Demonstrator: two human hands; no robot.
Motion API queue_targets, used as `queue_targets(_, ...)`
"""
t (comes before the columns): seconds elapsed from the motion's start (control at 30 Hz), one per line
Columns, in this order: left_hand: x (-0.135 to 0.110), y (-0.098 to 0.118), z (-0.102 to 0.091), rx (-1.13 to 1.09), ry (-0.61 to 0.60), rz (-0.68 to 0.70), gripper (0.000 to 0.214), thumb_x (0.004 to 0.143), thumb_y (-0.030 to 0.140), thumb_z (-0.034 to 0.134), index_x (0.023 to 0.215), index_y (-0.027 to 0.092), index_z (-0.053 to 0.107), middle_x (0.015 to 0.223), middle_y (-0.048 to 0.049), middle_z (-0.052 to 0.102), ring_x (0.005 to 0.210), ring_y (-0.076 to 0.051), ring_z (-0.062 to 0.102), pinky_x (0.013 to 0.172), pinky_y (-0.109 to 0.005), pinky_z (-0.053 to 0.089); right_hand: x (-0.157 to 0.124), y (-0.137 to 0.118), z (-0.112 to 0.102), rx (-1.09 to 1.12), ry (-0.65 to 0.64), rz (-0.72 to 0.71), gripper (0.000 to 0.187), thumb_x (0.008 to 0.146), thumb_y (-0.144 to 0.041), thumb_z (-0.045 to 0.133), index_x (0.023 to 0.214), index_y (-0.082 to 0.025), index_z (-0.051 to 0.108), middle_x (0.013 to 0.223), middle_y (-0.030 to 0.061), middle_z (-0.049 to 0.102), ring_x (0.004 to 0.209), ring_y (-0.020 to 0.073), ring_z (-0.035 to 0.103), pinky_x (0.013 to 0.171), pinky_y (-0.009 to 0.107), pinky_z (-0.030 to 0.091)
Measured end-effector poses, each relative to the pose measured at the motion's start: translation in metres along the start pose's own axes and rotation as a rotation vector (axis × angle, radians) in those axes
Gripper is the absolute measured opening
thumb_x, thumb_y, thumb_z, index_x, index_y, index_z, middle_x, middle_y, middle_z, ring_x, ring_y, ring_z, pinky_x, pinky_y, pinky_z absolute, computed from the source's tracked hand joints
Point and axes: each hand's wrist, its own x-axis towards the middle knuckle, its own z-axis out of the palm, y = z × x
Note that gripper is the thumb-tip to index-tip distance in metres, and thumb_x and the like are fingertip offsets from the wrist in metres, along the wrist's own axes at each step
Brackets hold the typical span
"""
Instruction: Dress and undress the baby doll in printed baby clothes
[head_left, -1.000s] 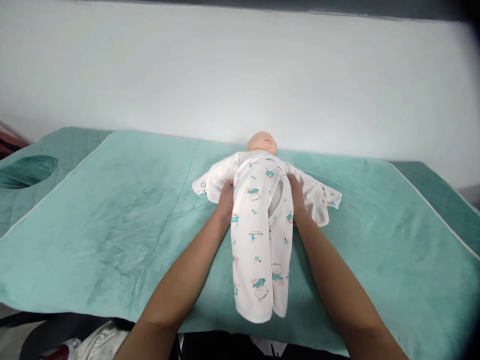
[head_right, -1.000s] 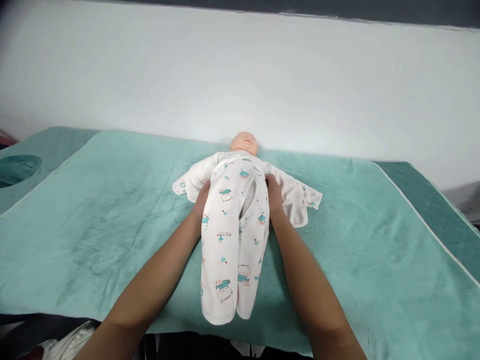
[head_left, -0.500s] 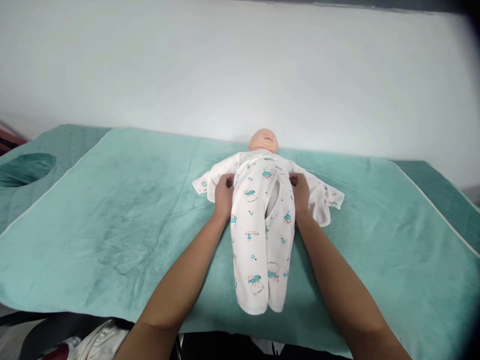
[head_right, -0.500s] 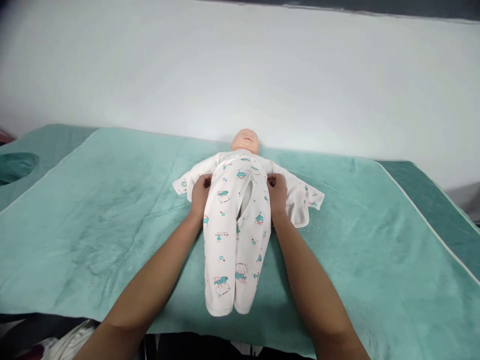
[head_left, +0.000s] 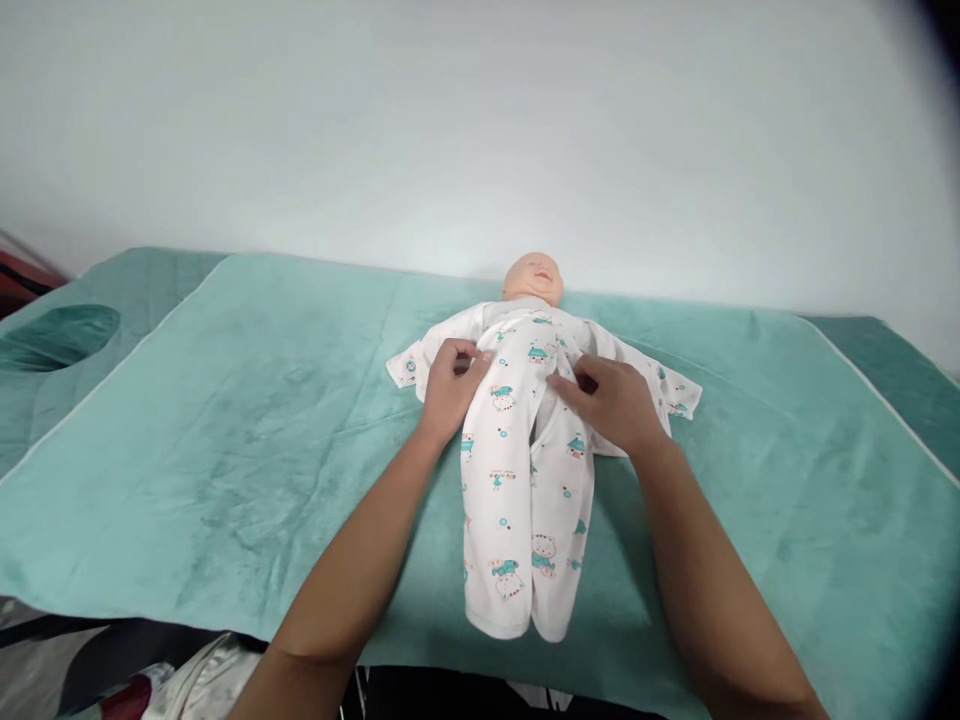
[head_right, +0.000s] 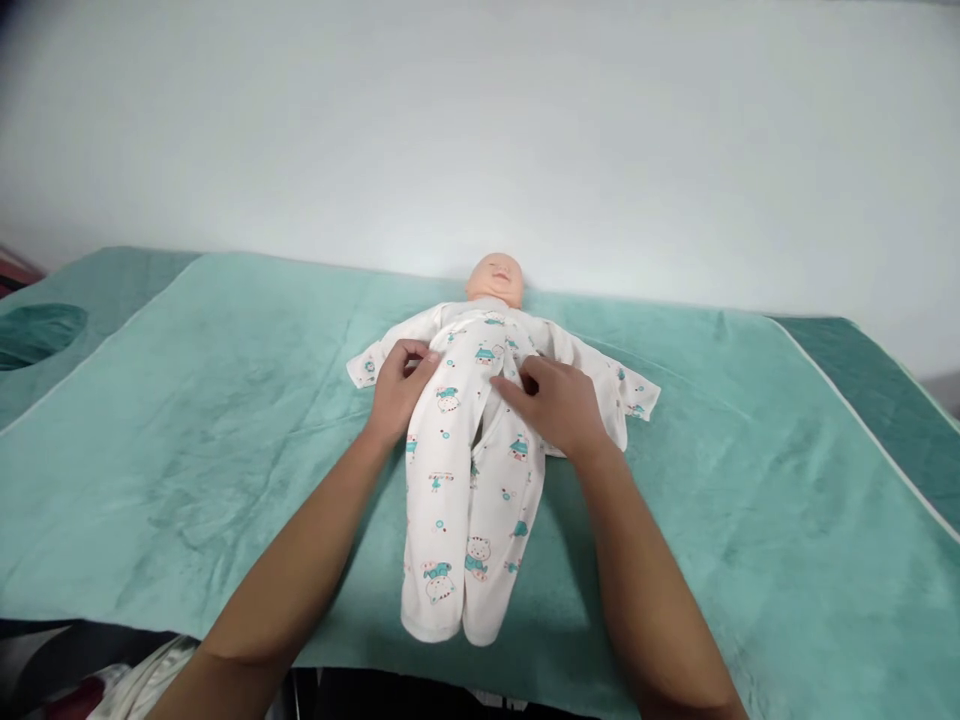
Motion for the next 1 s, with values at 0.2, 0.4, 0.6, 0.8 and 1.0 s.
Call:
queue_targets(0.2, 0.001, 0.001, -0.006, 0.051, -0.152, 0.108, 0.026, 0.086, 0.039, 0.067, 0.075, 0.02, 0.053, 0.099, -0.0025, 0.056, 0.092, -0.016, 0.054, 0.073, -0.026, 0.043, -0.003, -0.012, 0.005, -0.017, 0.042, -0.085, 0.041, 0.097, -0.039, 0.051, 0.065, -0.02, 0.034, 0.06, -0.0026, 0.044, 0.057, 0.0115, 0.037, 0.057, 0.028, 0.024)
queue_targets(0.4, 0.0, -0.005, -0.002, 0.052, -0.011, 0.09, 0.028, 0.092, 0.034, 0.057, 0.071, 0.021, 0.043, 0.092, -0.0013, 0.064, 0.081, -0.014, 0.054, 0.072, -0.028, 0.042, 0.002, -0.019, 0.019, 0.232, 0.155, -0.15, 0.037, 0.101, -0.037, 0.048, 0.07, -0.021, 0.035, 0.067, -0.0023, 0.043, 0.063, 0.0126, 0.041, 0.062, 0.029, 0.031)
queue_targets(0.6, 0.005, -0.013, 0.002, 0.077, 0.121, 0.023, 0.029, 0.091, 0.031, 0.056, 0.069, 0.021, 0.04, 0.067, 0.0045, 0.044, 0.067, -0.013, 0.043, 0.066, -0.027, 0.035, 0.012, -0.009, 0.022, 0.396, 0.169, -0.006, 0.032, 0.099, -0.043, 0.05, 0.075, -0.021, 0.049, 0.071, -0.0015, 0.052, 0.068, 0.0144, 0.049, 0.065, 0.029, 0.038)
queue_targets(0.8, 0.0, -0.01, 0.008, -0.054, 0.136, -0.026, 0.028, 0.088, 0.029, 0.059, 0.067, 0.021, 0.042, 0.071, 0.0032, 0.055, 0.069, -0.013, 0.048, 0.068, -0.027, 0.038, 0.066, -0.008, 0.027, 0.148, 0.249, -0.123, 0.012, 0.093, -0.027, 0.052, 0.09, -0.02, 0.061, 0.097, 0.0073, 0.063, 0.095, 0.021, 0.056, 0.085, 0.035, 0.044)
queue_targets(1.0, -0.005, -0.006, 0.007, -0.043, 0.146, -0.008, 0.027, 0.089, 0.03, 0.058, 0.068, 0.021, 0.044, 0.089, 0.0006, 0.07, 0.079, -0.014, 0.058, 0.074, -0.027, 0.042, 0.127, -0.015, 0.022, -0.082, -0.208, -0.103, 0.017, 0.079, -0.034, 0.071, 0.079, -0.018, 0.063, 0.088, 0.0041, 0.064, 0.082, 0.019, 0.053, 0.072, 0.031, 0.037)
